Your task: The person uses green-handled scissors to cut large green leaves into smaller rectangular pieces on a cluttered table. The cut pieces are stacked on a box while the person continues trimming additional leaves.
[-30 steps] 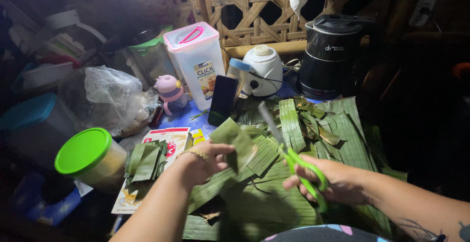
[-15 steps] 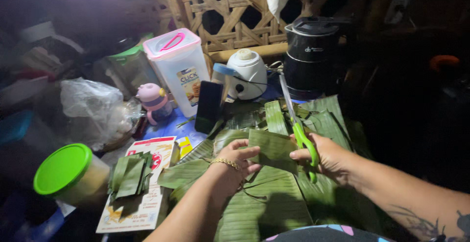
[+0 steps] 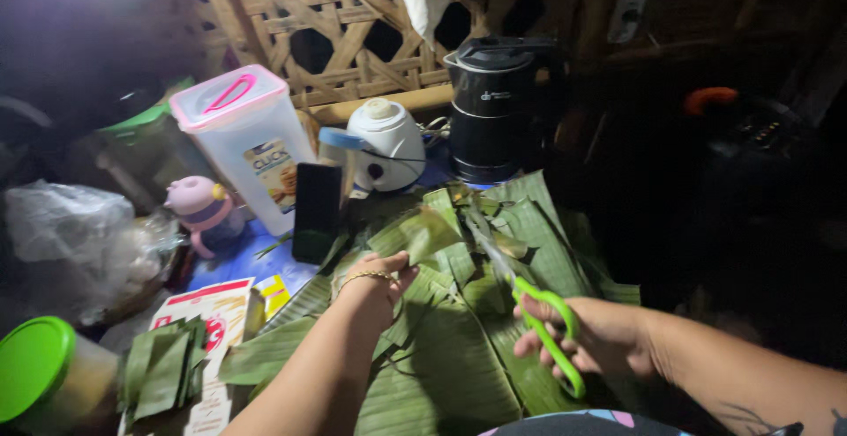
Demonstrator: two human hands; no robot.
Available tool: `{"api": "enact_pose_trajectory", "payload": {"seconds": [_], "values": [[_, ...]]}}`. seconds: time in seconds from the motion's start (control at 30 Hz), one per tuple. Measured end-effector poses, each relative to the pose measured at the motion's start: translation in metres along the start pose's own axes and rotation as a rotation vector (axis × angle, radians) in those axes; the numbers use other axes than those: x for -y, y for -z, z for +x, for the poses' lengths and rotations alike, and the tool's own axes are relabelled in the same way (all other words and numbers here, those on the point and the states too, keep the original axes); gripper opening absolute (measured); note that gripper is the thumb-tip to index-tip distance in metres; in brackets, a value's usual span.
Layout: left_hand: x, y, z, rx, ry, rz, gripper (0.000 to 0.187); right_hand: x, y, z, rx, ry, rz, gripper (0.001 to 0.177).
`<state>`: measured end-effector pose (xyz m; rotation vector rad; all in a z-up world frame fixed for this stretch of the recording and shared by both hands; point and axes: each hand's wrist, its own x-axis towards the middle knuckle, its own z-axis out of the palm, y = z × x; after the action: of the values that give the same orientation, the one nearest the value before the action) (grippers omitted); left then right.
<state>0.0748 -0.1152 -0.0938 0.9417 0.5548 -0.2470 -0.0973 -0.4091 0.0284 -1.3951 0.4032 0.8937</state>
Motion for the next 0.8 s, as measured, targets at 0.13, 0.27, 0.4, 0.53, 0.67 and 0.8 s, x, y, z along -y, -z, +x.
{"api": "enact_pose_trajectory", "payload": {"seconds": [0.13, 0.27, 0.4, 0.53, 0.67, 0.8], "values": [[0.004, -0.007, 0.012, 0.03, 0.01, 0.021, 0.039, -0.008, 0.0, -0.015, 0.055, -0.049, -0.101, 0.078], [0.01, -0.024, 0.01, 0.134, 0.054, -0.006, 0.041, -0.002, -0.002, -0.013, 0.042, -0.027, -0.142, 0.08], [0.017, -0.043, -0.014, -0.041, 0.141, -0.026, 0.05, 0.012, -0.005, -0.005, 0.011, 0.013, -0.119, 0.08], [0.01, -0.053, -0.038, 0.007, 0.188, 0.04, 0.049, 0.026, -0.005, -0.002, -0.049, 0.003, -0.133, 0.077], [0.005, -0.059, -0.048, 0.129, 0.085, 0.132, 0.044, 0.028, -0.002, -0.003, -0.037, 0.053, -0.138, 0.071], [0.008, -0.061, -0.045, 0.078, 0.058, 0.137, 0.045, 0.025, 0.003, 0.004, -0.072, 0.067, -0.138, 0.063]]}}
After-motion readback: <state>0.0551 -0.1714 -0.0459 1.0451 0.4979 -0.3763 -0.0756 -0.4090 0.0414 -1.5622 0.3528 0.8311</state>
